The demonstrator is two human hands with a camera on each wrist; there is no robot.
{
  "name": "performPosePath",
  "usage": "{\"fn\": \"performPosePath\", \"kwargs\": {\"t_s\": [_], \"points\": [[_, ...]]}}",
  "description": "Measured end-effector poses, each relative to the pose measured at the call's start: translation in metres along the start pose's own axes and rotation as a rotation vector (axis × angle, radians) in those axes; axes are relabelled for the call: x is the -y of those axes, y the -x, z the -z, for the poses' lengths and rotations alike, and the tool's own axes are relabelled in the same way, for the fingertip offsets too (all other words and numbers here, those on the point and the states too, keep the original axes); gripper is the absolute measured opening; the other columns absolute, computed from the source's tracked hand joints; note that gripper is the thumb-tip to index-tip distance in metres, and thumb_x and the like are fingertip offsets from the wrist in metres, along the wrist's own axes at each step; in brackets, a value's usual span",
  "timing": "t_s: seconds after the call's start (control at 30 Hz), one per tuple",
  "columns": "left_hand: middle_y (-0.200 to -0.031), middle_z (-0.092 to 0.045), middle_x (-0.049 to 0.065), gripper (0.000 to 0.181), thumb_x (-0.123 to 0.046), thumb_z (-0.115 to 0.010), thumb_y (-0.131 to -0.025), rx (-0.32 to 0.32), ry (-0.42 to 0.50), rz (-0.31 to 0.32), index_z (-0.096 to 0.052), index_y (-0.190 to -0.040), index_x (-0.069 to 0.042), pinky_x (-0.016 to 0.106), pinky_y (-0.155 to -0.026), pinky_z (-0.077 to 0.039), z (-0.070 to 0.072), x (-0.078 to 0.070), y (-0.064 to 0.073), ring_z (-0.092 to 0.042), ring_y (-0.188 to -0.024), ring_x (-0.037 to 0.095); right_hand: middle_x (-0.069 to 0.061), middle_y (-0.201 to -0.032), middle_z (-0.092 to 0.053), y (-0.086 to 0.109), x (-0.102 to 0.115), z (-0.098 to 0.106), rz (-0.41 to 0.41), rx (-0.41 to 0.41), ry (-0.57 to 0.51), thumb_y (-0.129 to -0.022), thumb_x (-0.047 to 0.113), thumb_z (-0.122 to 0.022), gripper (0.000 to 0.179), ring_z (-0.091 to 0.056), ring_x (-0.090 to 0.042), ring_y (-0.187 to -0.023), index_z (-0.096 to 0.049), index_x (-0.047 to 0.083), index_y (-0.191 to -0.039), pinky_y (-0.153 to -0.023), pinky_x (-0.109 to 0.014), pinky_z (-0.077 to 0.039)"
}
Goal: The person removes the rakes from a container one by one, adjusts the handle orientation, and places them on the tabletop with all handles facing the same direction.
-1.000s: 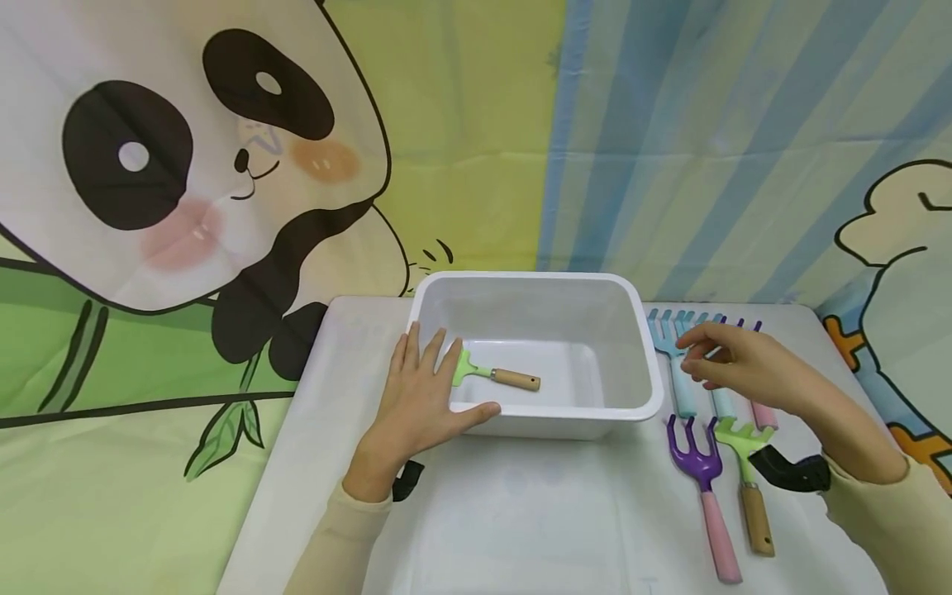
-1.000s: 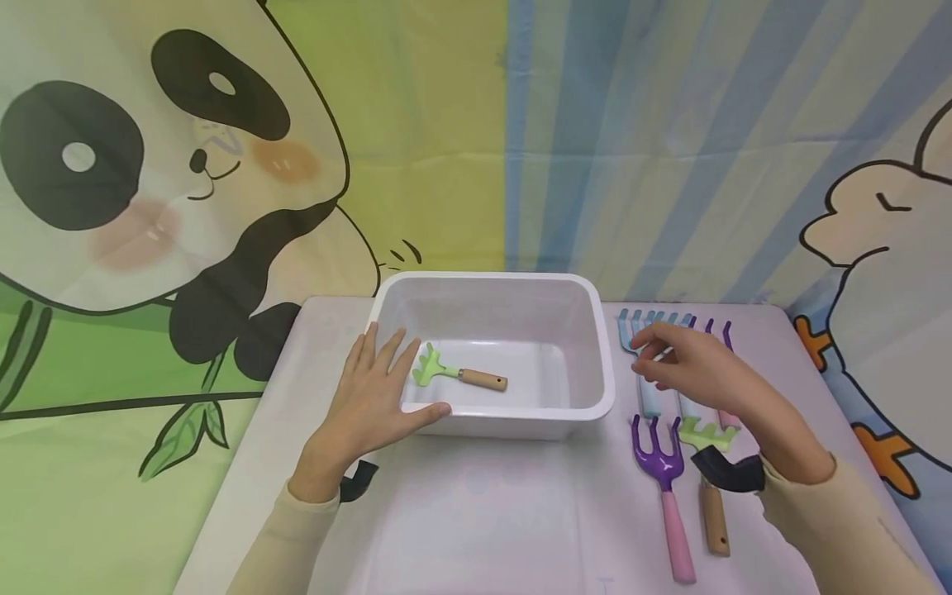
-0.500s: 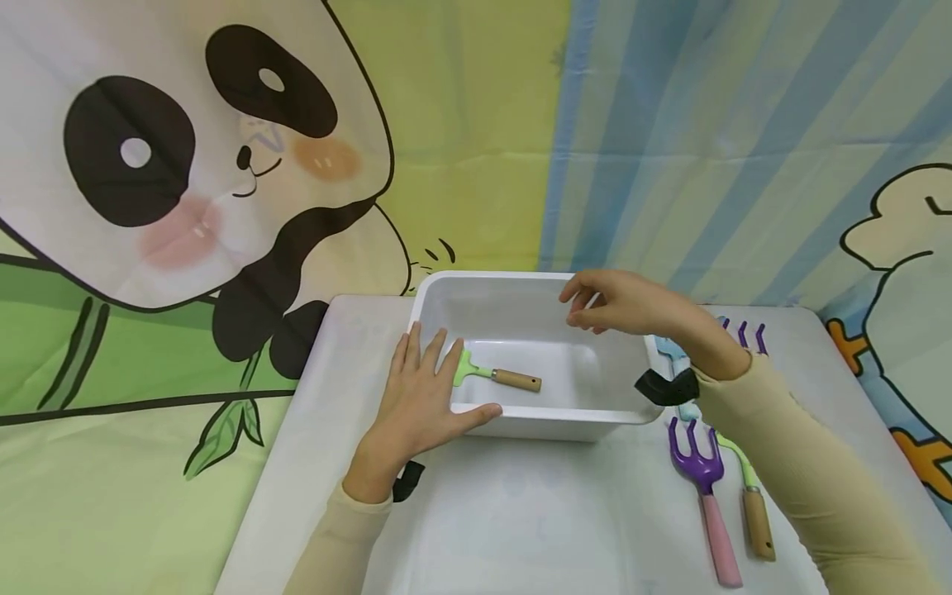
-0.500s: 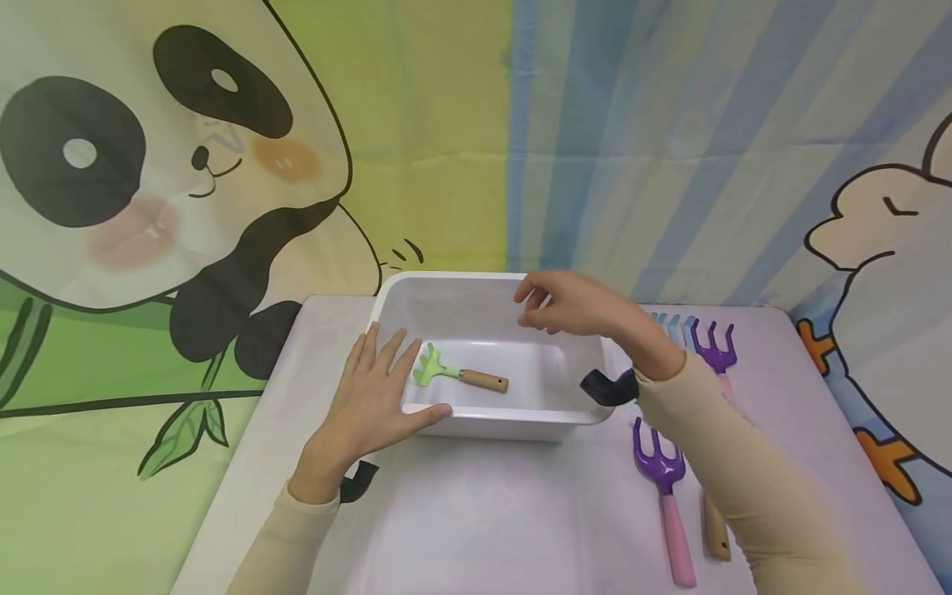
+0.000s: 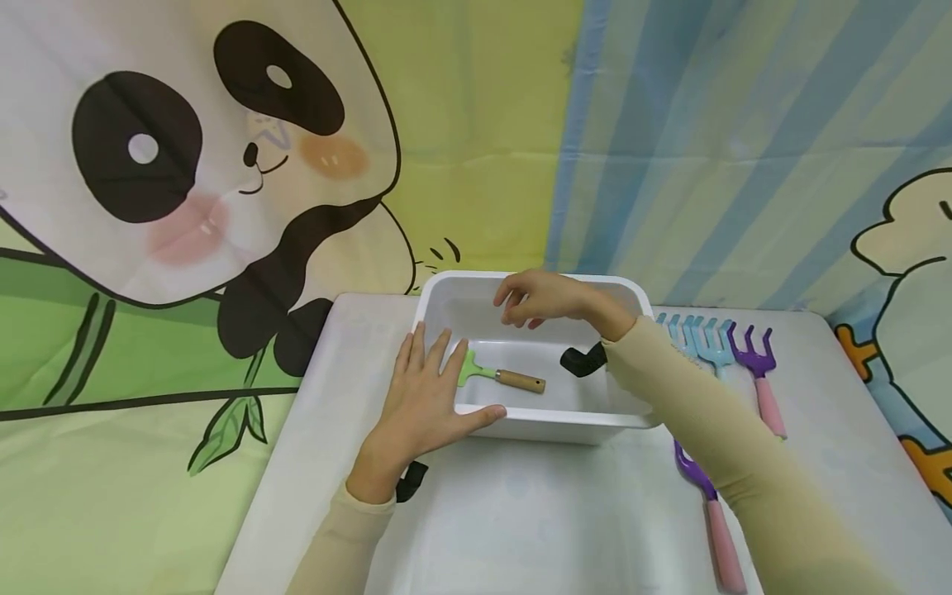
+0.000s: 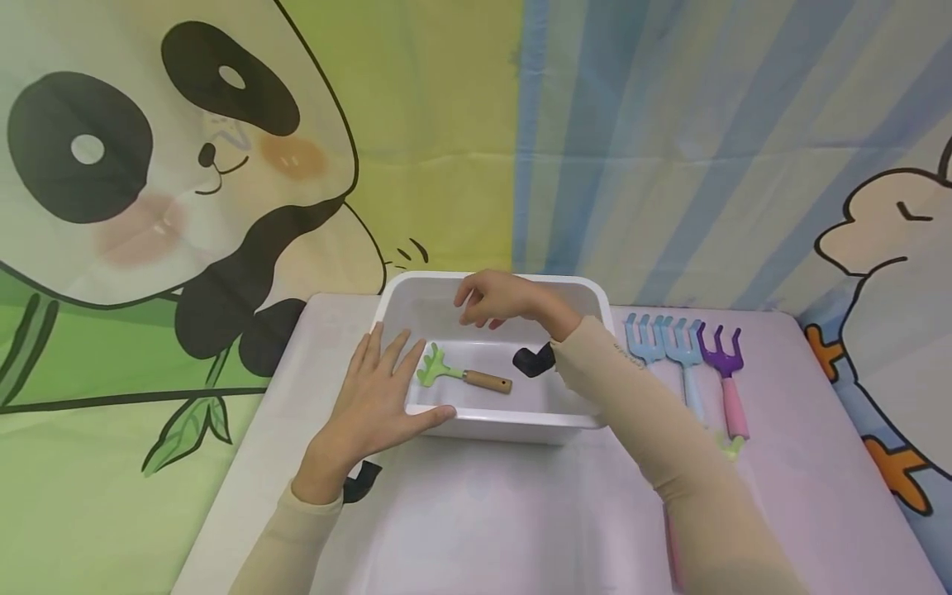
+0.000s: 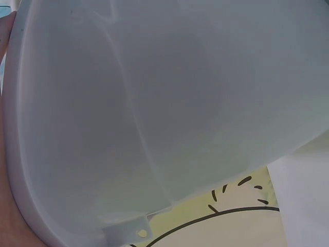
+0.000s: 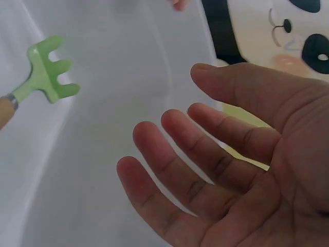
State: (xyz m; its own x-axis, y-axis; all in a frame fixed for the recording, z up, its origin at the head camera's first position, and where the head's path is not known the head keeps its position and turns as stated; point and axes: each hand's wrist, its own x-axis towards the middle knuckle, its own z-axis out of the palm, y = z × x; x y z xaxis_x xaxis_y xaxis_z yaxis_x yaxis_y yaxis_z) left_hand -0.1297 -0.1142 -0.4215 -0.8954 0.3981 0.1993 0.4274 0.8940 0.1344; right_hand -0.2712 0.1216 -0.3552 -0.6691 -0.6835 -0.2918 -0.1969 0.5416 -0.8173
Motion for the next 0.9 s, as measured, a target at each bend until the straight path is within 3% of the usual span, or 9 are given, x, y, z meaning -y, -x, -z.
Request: {"fn": "performPosePath", "kwargs": {"t_s": [0.27,0.5,0.9], "points": [[-0.157,-0.035,0.018,0.113,-0.093,-0.031,-0.078,0.005,0.008,0.003,-0.045,-0.151,-0.009,0.054,-0.118,-0.001,0.001,-0.001,-0.001,-0.005,-0.148,0.048,-0.018,-0.109,-0.066,-0.031,-0.022,-0.012,-0.108,0.115,-0.103,-0.094,0.007,-0.065,0.040,-0.061,-0.035,-0.102,-0.054,-0.001,-0.132,-0.092,-0.054,-0.051],[-0.156,-0.036,0.018,0.112,-0.093,-0.030,-0.078,-0.004,-0.001,-0.001,-0.046,-0.151,-0.009,0.055,-0.118,-0.001,0.000,-0.001,-0.001,-0.007,-0.148,0.048,-0.010,-0.105,-0.066,-0.048,-0.046,-0.024,-0.179,0.157,0.020,-0.093,0.013,-0.069,0.046,-0.062,-0.028,-0.094,-0.054,-0.001,-0.134,-0.086,-0.047,-0.054],[-0.156,-0.036,0.018,0.112,-0.093,-0.031,-0.078,-0.004,0.003,-0.002,-0.046,-0.151,-0.010,0.055,-0.118,-0.001,0.001,0.000,0.001,-0.006,-0.148,0.047,-0.007,-0.108,-0.064,-0.055,-0.074,-0.050,-0.258,0.166,0.118,-0.092,0.015,-0.072,0.042,-0.063,-0.031,-0.098,-0.059,0.001,-0.129,-0.084,-0.049,-0.055]]}}
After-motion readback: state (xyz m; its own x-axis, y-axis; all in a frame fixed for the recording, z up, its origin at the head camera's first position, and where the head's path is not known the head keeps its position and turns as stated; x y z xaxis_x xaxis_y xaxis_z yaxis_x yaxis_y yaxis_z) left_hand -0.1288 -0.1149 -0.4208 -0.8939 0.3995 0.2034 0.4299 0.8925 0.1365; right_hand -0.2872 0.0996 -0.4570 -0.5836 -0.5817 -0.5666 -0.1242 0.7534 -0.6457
